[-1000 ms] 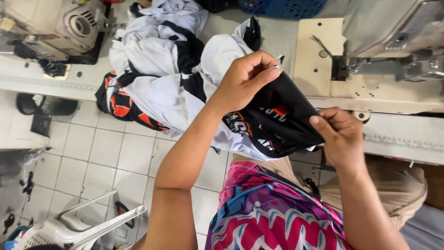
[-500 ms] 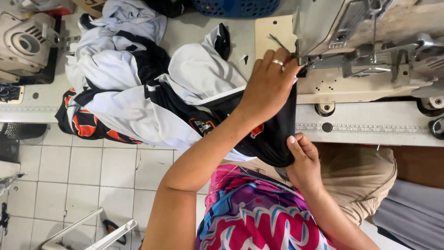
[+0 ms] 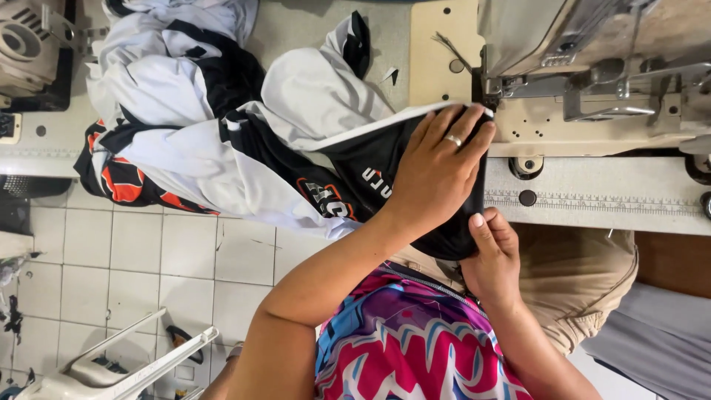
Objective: Sewing jersey fabric pieces together using an industrial sewing machine to assemble garments.
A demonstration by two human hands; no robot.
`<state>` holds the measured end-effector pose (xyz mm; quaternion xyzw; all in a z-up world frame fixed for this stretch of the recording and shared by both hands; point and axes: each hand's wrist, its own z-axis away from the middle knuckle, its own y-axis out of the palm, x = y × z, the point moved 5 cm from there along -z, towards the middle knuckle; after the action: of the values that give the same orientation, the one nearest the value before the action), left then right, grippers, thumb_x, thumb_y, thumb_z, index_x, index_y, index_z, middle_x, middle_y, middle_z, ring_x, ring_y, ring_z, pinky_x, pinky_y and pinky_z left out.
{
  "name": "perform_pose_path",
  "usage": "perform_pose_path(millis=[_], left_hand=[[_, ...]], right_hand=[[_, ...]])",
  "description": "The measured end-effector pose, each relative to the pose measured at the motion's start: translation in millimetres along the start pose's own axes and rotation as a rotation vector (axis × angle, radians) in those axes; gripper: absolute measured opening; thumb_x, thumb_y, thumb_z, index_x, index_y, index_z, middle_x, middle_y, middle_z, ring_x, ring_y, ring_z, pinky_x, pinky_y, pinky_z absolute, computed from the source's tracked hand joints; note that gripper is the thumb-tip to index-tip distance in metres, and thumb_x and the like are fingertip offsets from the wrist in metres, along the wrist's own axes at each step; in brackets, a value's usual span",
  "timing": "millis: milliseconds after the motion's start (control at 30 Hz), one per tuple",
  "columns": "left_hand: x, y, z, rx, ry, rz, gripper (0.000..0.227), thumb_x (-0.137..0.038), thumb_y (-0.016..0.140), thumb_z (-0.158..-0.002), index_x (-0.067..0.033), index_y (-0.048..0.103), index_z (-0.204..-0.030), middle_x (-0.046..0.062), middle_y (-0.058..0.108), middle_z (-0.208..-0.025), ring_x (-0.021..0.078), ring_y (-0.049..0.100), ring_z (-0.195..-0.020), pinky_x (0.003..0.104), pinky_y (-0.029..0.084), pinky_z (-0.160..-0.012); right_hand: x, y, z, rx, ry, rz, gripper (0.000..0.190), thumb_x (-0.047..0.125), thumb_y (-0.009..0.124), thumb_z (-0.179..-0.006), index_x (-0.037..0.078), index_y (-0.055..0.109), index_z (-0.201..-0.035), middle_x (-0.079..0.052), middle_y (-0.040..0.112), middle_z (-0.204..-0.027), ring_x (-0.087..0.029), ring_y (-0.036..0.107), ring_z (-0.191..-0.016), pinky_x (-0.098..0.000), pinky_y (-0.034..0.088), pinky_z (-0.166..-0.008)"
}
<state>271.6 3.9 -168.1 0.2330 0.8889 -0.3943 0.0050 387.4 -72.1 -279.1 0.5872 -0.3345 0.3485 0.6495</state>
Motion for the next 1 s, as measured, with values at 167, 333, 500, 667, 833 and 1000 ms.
perform_pose_path(millis=[167, 333, 500, 667, 833, 1000], left_hand=[[1.0, 2.0, -6.3, -0.033, -0.034, 0.026, 0.027, -0.022, 0.060, -0.088, -0.0165, 0.063, -0.115, 0.014, 0.059, -0.126, 0.0358, 0.058, -0.121, 0.053, 0.045, -0.104], [1.9, 4.8, -5.9, -0.049, -0.048, -0.007, 0.025, -0.028, 0.056, -0.092, -0.0197, 0.063, -0.114, 0.014, 0.060, -0.127, 0.0342, 0.058, -0.123, 0.053, 0.042, -0.107], [6.1, 6.3, -11.9, -0.078, -0.089, -0.016, 0.024, -0.033, 0.054, -0.094, -0.0210, 0.066, -0.112, 0.015, 0.061, -0.126, 0.0337, 0.058, -0.124, 0.052, 0.041, -0.108], [13.0, -2.3, -18.8, 0.234, -0.072, 0.044, 0.027, -0.032, 0.056, -0.098, -0.0210, 0.062, -0.122, 0.016, 0.050, -0.139, 0.0336, 0.045, -0.135, 0.051, 0.037, -0.114], [16.1, -4.1, -17.3, 0.269, -0.046, 0.072, 0.030, -0.033, 0.055, -0.099, -0.0227, 0.063, -0.125, 0.017, 0.048, -0.141, 0.0333, 0.043, -0.136, 0.051, 0.036, -0.115], [16.7, -3.8, -19.4, 0.258, -0.046, 0.070, 0.030, -0.033, 0.054, -0.099, -0.0227, 0.063, -0.125, 0.019, 0.050, -0.140, 0.0347, 0.043, -0.135, 0.050, 0.035, -0.115]], right_hand=[[15.7, 15.2, -6.9, -0.008, -0.022, -0.039, 0.020, 0.005, 0.051, -0.099, 0.000, 0.052, -0.080, -0.003, 0.041, -0.061, -0.013, 0.053, -0.057, -0.0232, 0.043, -0.057], [8.0, 5.1, -8.9, -0.020, -0.020, -0.039, 0.020, 0.005, 0.052, -0.099, 0.002, 0.052, -0.080, -0.002, 0.040, -0.061, -0.012, 0.053, -0.056, -0.0224, 0.043, -0.055], [7.1, 3.5, -16.8, -0.026, -0.042, -0.046, 0.019, 0.005, 0.051, -0.100, 0.001, 0.053, -0.081, -0.004, 0.041, -0.060, -0.012, 0.049, -0.055, -0.0232, 0.042, -0.058], [26.0, 21.5, -18.1, -0.016, 0.141, 0.011, 0.023, 0.016, 0.054, -0.099, 0.011, 0.048, -0.078, 0.005, 0.048, -0.068, -0.005, 0.043, -0.063, -0.0182, 0.037, -0.061], [22.4, 21.5, -14.5, -0.002, 0.177, -0.053, 0.017, 0.013, 0.054, -0.099, 0.009, 0.050, -0.083, 0.001, 0.057, -0.079, -0.008, 0.052, -0.073, -0.0216, 0.045, -0.071], [24.8, 22.7, -20.2, 0.030, 0.157, 0.004, 0.018, 0.015, 0.053, -0.100, 0.008, 0.053, -0.083, 0.002, 0.054, -0.074, -0.007, 0.049, -0.070, -0.0212, 0.045, -0.067]])
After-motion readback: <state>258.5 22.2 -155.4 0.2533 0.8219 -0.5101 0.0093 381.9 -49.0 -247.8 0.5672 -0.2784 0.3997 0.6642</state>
